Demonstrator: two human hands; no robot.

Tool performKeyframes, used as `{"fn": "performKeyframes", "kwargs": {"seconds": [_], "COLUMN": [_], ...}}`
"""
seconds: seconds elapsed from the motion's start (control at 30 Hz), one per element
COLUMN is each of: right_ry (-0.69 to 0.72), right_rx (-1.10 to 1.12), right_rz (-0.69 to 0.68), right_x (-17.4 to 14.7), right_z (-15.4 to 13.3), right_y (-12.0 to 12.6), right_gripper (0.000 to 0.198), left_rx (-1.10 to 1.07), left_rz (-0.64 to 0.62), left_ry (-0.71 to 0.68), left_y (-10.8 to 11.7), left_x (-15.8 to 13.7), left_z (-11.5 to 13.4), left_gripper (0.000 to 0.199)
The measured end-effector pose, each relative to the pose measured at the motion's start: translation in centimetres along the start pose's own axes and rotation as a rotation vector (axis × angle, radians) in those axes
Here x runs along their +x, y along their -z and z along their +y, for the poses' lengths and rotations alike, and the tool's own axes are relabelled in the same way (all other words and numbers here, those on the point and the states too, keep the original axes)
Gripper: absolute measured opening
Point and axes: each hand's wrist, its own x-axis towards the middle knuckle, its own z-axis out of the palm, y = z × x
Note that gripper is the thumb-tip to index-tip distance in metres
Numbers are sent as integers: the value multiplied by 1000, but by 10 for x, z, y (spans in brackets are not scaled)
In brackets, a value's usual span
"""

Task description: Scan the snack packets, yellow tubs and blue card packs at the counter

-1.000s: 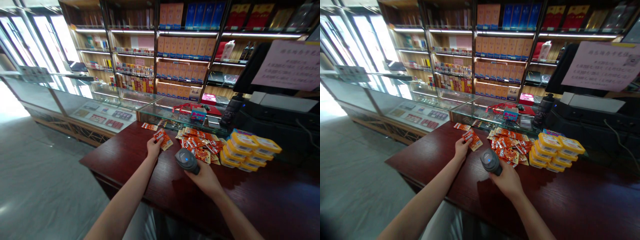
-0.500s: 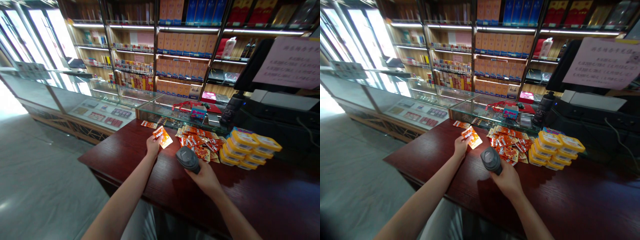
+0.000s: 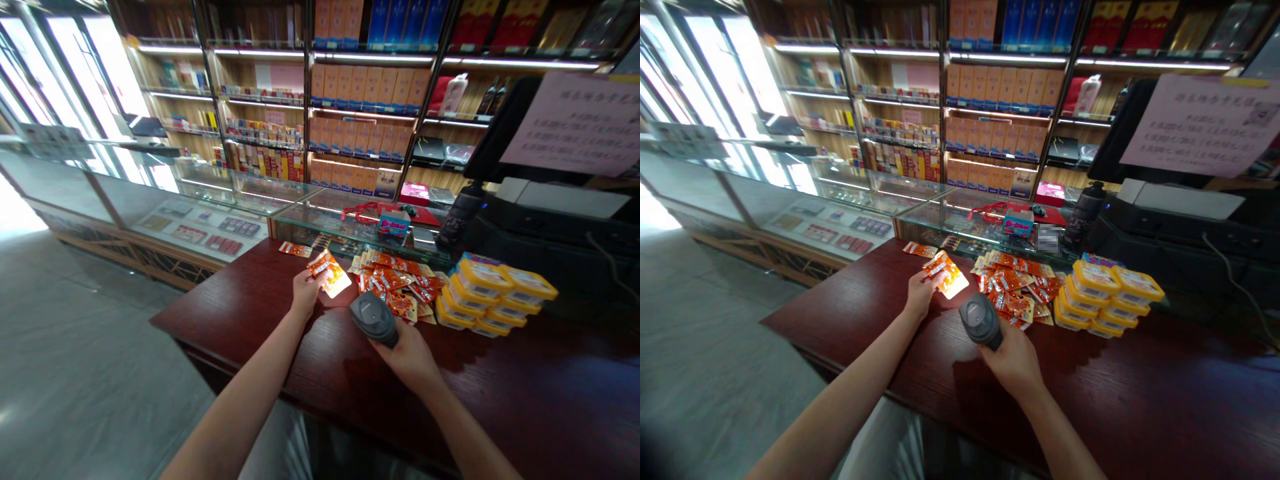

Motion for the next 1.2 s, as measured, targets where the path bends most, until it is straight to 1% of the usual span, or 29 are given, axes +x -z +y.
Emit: {"fn": "performKeyframes", "kwargs": {"seconds": [0.2,0.33,0.43,0.53,0.6,0.67,0.73,0.87,0.93,1.0,1.07,1.2], "right_ry": [-10,-9,10,25,66,148,204,290,321,335,339,338], "right_rx": [-6,-48,-141,-312,-401,-433,-446,-462,-463,-442,-413,-394], "right_rz": [-10,-10,14,18,10,19,52,165,203,228,248,269], "right_x": [0,-3,-8,-15,-21,-28,-34,-41,-43,-42,-41,-40], "right_z": [0,-4,-11,-12,-6,6,21,47,54,58,59,58], "right_y": [1,2,5,10,13,16,17,14,12,10,9,9], "right_gripper": [29,26,25,22,25,32,35,34,34,35,34,31], "left_rx": [-17,-5,11,39,54,64,71,57,53,69,99,204], "left_rz": [-62,-97,-132,-111,-98,-102,-121,-206,-228,-231,-253,-371], "left_ry": [32,11,-21,-28,-35,-47,-37,85,150,188,206,190], "left_y": [-5,-2,1,3,4,5,6,3,-4,-15,-32,-74], "left_x": [-5,-4,-2,0,2,3,4,5,5,7,10,18], "left_z": [7,4,1,0,-1,-3,-6,-9,-7,-4,-3,-9], "left_gripper": [37,38,37,37,37,36,35,39,40,39,36,25]}}
